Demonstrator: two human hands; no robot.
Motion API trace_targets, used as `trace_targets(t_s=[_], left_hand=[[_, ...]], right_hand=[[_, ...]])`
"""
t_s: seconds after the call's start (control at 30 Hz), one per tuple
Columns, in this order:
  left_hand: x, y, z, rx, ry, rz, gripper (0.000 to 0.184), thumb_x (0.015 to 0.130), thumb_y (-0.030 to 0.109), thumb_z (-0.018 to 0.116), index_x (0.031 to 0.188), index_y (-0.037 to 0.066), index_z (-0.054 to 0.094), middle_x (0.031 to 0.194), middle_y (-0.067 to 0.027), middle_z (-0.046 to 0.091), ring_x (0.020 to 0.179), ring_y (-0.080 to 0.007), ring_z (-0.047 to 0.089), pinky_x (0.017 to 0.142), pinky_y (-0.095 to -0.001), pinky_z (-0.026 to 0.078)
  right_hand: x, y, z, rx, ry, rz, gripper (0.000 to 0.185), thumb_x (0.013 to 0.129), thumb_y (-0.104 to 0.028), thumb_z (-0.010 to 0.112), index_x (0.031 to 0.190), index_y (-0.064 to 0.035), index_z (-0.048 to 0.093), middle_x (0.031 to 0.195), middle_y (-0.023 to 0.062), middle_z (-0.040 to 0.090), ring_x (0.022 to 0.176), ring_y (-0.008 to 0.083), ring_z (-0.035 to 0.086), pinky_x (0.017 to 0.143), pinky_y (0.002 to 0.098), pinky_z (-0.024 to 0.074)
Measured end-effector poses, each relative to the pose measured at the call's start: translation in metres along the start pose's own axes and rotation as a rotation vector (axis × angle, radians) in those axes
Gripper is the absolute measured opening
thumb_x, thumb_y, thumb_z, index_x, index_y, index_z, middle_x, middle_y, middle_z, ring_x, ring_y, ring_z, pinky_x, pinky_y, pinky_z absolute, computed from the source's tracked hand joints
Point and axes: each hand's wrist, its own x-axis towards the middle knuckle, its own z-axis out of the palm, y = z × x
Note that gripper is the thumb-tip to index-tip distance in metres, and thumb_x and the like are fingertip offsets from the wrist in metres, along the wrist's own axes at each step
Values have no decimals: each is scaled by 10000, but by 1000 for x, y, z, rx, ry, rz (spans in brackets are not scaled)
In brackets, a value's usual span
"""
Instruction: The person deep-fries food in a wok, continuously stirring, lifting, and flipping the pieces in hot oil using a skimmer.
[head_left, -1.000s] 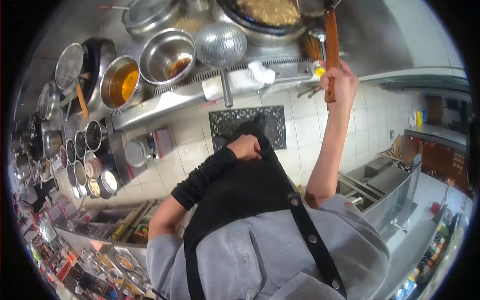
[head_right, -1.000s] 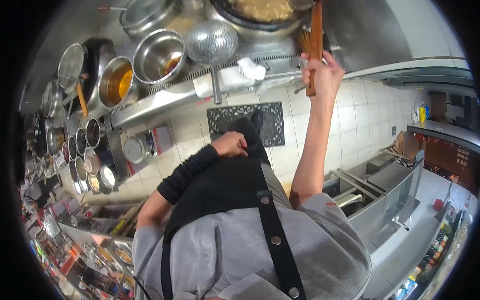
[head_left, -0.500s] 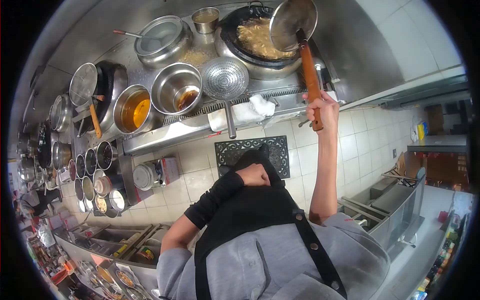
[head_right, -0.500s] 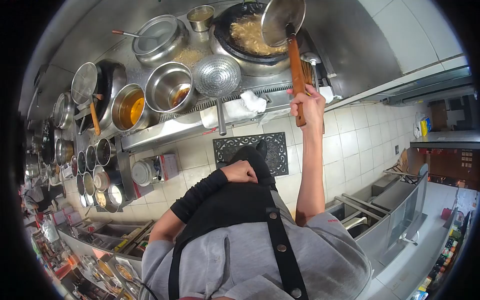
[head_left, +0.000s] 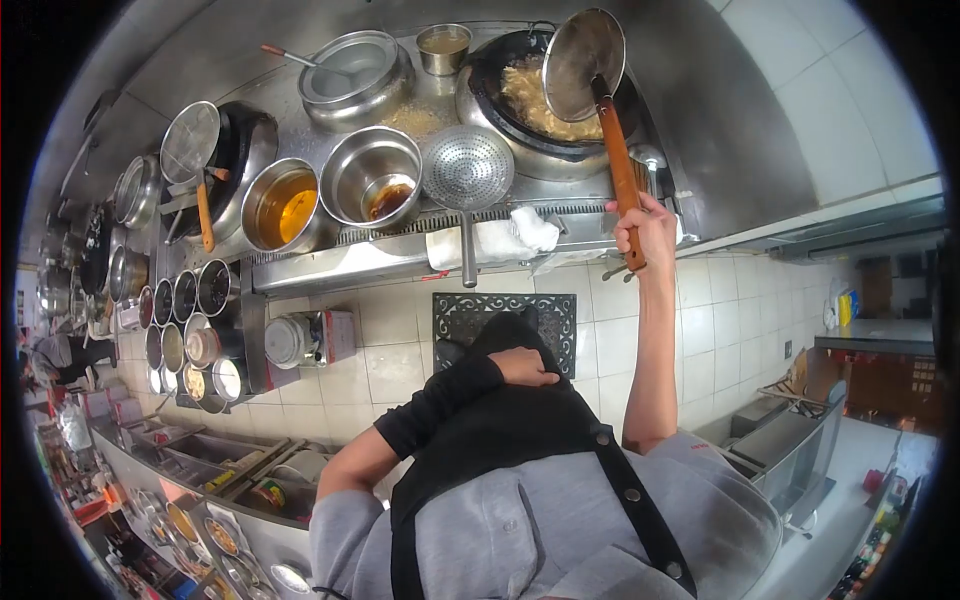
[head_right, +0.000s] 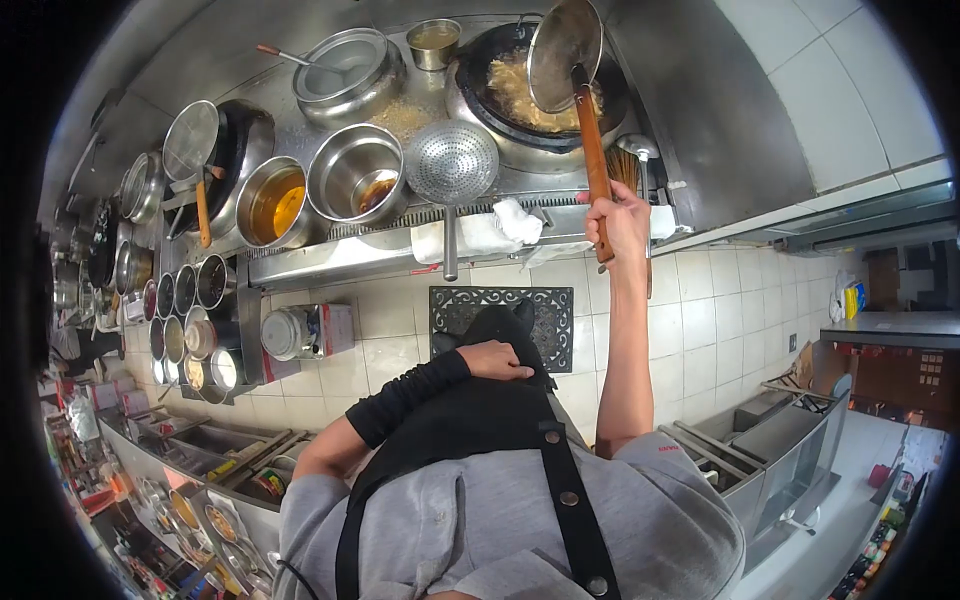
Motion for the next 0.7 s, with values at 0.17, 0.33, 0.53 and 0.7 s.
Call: trace_targets(t_s=[0.17, 0.33, 0.53, 0.7], left_hand=[[6, 10, -7, -205, -101, -24, 506, 912, 450, 598, 852, -40, 713, 807, -216, 681, 788, -310, 680, 734, -436, 505], [7, 5, 5, -287, 54, 106, 462, 924, 415, 612, 1095, -11, 670, 855, -149, 711, 836, -229, 671, 764, -360, 506], [-2, 10, -11, -237, -25, -4, 511, 939, 417, 587, 1259, 20, 598, 995, -156, 714, 936, -253, 661, 850, -346, 497], [-15, 12, -15, -167, 24, -30, 473, 945, 447, 549, 1128, 28, 673, 1030, -174, 701, 983, -318, 656, 881, -384, 495]], right_hand=[[5, 2, -9, -89, -19, -16, 300, 682, 109, 491, 961, 107, 602, 733, 119, 607, 407, 108, 449, 351, 255, 328], [30, -2, -34, -248, -81, 23, 268, 690, 98, 485, 924, 100, 615, 594, 59, 536, 395, 87, 424, 345, 252, 291], [82, 39, -40, -352, -14, -79, 308, 736, 23, 626, 1039, 65, 659, 610, 24, 560, 461, 76, 467, 399, 257, 322], [80, 36, -26, -509, 186, -322, 385, 707, -50, 616, 1070, 60, 679, 668, 70, 640, 561, 102, 542, 513, 286, 411]])
